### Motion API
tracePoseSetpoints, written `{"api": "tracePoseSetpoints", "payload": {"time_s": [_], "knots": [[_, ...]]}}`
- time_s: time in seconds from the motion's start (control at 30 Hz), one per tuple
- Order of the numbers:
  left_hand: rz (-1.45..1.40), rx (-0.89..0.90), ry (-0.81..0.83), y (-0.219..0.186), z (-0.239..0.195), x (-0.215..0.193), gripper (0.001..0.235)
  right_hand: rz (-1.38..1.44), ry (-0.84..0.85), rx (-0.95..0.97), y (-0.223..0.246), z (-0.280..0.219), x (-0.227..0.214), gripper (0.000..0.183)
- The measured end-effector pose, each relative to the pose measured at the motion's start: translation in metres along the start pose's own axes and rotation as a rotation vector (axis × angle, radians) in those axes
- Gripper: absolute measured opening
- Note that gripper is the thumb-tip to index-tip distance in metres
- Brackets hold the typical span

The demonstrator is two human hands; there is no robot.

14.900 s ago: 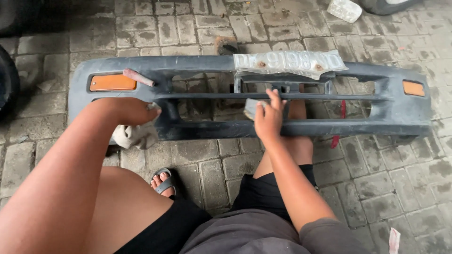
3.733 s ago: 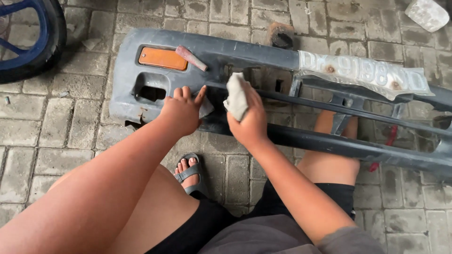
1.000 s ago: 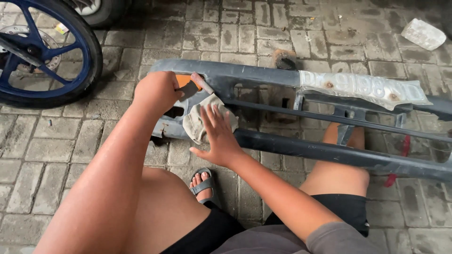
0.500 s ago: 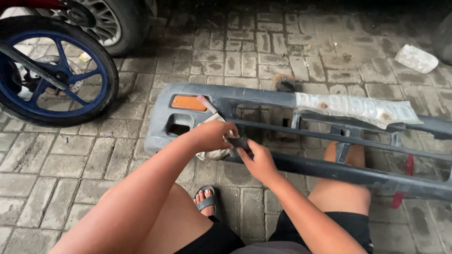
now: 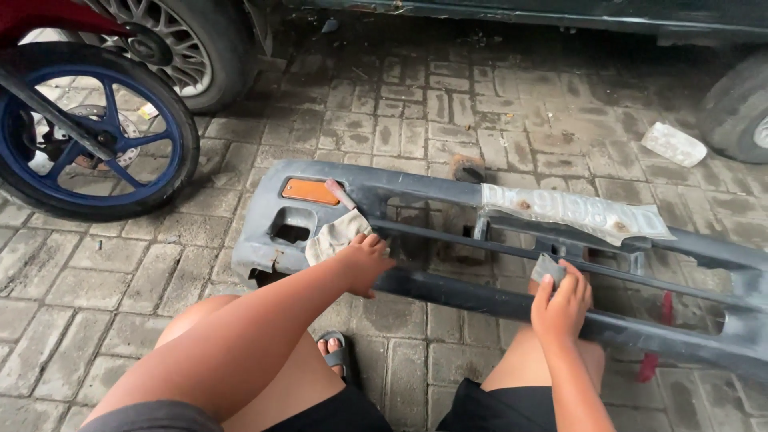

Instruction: The person sits on the ground and scrubs a gray car bumper with a cloth. They wipe the surface and crevices of the bumper, which has an orange reflector and a plastic-wrapped section. A smartphone is placed on the bumper during the cleaning process.

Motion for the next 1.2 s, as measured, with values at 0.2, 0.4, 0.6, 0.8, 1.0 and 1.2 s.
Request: {"api": "tracePoseSetpoints", "payload": {"time_s": [0.2,0.4,0.6,0.8,1.0,1.2], "knots": [[0.082,0.018,0.015,-0.011,0.020,0.000,0.077,-0.093,0.095,0.180,-0.016,0.008,-0.001,0.034],[0.159,0.039,-0.057,-0.019,0.022,-0.002,0.083,-0.142,0.196,0.249,-0.033,0.002,0.018,0.036],[0.233,0.062,-0.052,-0.028,0.049,0.027,0.079,0.025,0.361,0.388,-0.020,0.013,0.004,0.046],[0.203,0.000,-0.013,-0.034,0.046,0.008,0.054,0.051,0.585,0.481,-0.008,0.024,-0.010,0.058],[0.059,-0.021,0.229,-0.035,0.087,0.015,0.089,-0.006,0.761,0.501,-0.003,0.035,-0.018,0.063],[-0.308,-0.079,0.318,-0.031,0.071,-0.091,0.051,-0.008,0.970,0.490,-0.010,0.047,-0.026,0.069]]}}
Point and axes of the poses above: each hand's wrist, its own z-axis towards the middle knuckle, its own x-axis out of the palm, y = z × x, the point moved 3 cm from there along z, towards the middle knuckle, and after that the axes turned 5 degrees about z, right-handed, at the moved point
